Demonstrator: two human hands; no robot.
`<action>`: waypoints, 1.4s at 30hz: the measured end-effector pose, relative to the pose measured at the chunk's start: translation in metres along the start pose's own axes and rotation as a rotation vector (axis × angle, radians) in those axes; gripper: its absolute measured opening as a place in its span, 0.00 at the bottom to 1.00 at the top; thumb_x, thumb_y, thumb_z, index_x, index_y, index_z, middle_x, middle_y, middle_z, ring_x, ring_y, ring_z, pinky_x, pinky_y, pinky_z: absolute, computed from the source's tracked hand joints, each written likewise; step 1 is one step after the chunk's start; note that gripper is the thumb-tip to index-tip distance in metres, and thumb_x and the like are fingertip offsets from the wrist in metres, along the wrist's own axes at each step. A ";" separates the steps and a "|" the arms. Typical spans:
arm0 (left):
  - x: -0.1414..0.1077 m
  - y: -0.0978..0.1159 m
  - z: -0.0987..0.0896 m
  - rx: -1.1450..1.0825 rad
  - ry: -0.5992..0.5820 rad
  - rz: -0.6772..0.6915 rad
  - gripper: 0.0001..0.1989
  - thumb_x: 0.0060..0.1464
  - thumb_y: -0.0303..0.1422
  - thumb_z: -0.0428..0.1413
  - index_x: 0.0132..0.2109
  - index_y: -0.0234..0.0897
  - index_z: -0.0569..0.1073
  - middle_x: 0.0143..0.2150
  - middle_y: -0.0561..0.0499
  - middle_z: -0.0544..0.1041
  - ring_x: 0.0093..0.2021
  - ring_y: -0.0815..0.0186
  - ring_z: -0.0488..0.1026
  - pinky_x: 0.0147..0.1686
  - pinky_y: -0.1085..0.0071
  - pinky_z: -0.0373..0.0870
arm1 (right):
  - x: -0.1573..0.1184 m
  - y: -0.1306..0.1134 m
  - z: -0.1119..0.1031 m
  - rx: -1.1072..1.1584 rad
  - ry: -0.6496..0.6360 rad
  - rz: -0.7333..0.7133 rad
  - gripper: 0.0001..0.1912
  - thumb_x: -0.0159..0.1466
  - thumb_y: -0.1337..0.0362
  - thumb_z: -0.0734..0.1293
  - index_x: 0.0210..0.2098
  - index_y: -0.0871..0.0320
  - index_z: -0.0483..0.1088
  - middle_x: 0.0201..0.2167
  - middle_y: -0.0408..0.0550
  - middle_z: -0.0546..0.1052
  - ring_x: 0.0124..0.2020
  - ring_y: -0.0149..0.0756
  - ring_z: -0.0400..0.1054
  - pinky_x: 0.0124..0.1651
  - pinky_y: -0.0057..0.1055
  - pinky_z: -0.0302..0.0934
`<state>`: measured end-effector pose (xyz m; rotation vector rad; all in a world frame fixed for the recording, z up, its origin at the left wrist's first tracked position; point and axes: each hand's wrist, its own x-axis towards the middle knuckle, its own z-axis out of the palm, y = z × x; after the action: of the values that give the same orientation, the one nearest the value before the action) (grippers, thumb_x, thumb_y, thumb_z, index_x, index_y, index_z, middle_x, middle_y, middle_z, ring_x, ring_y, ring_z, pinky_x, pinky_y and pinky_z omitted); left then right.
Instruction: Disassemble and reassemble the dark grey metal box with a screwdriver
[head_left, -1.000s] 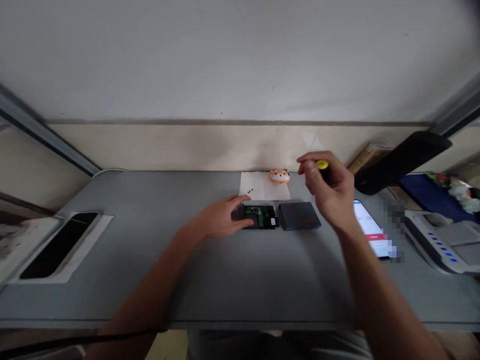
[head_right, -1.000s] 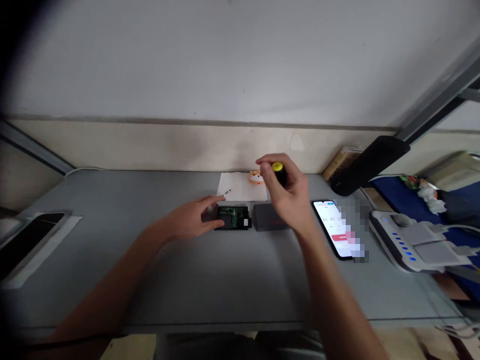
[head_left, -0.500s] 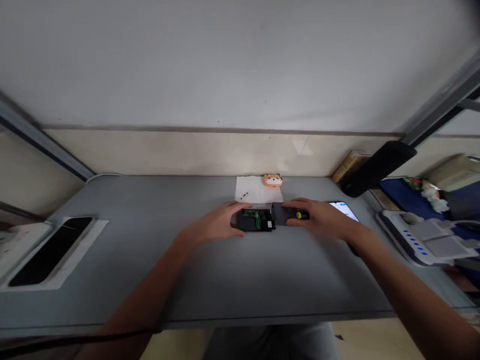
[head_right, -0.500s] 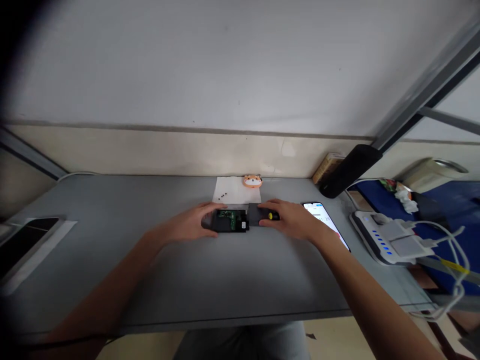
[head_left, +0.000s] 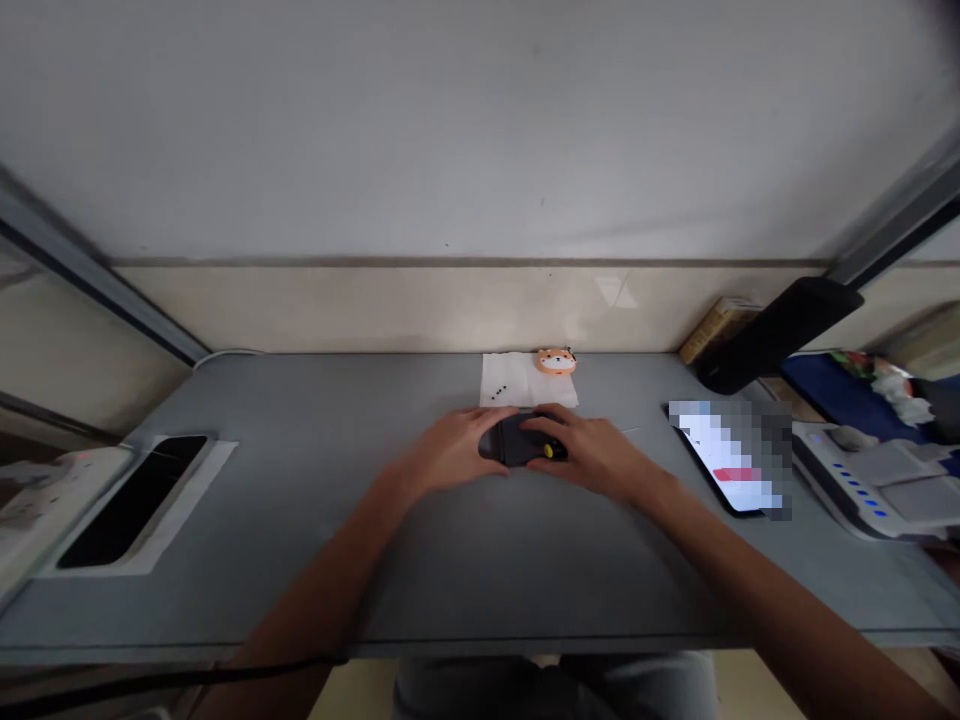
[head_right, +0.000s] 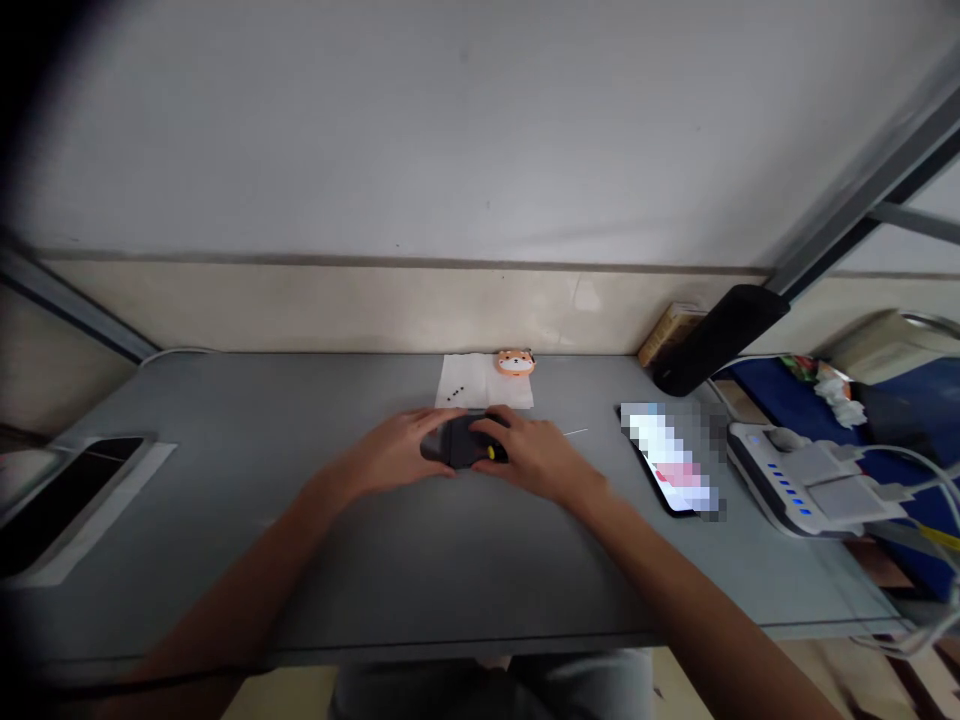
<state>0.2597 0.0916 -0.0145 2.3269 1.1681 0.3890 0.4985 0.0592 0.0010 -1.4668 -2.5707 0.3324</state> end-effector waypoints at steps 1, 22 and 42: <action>0.000 -0.001 0.000 0.009 0.011 0.007 0.39 0.50 0.37 0.70 0.68 0.49 0.67 0.62 0.48 0.77 0.60 0.52 0.76 0.57 0.59 0.74 | 0.002 -0.002 0.002 0.021 0.010 -0.009 0.22 0.67 0.54 0.69 0.59 0.50 0.74 0.63 0.55 0.74 0.43 0.47 0.79 0.41 0.42 0.73; -0.001 0.002 -0.001 0.072 0.092 0.057 0.22 0.69 0.42 0.43 0.38 0.38 0.78 0.32 0.47 0.80 0.33 0.61 0.77 0.40 0.65 0.73 | 0.006 0.039 -0.011 0.668 1.329 0.432 0.16 0.69 0.50 0.59 0.32 0.52 0.69 0.30 0.46 0.72 0.32 0.37 0.69 0.36 0.35 0.64; -0.006 -0.009 -0.005 0.300 0.296 0.222 0.16 0.66 0.46 0.56 0.50 0.39 0.79 0.44 0.44 0.82 0.44 0.57 0.80 0.51 0.60 0.76 | 0.023 0.028 0.025 0.946 0.563 0.366 0.27 0.65 0.37 0.61 0.38 0.55 0.74 0.27 0.46 0.78 0.30 0.38 0.69 0.36 0.33 0.64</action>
<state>0.2482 0.0929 -0.0152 2.7438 1.1700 0.6991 0.5036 0.0903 -0.0295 -1.3373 -1.3638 0.8742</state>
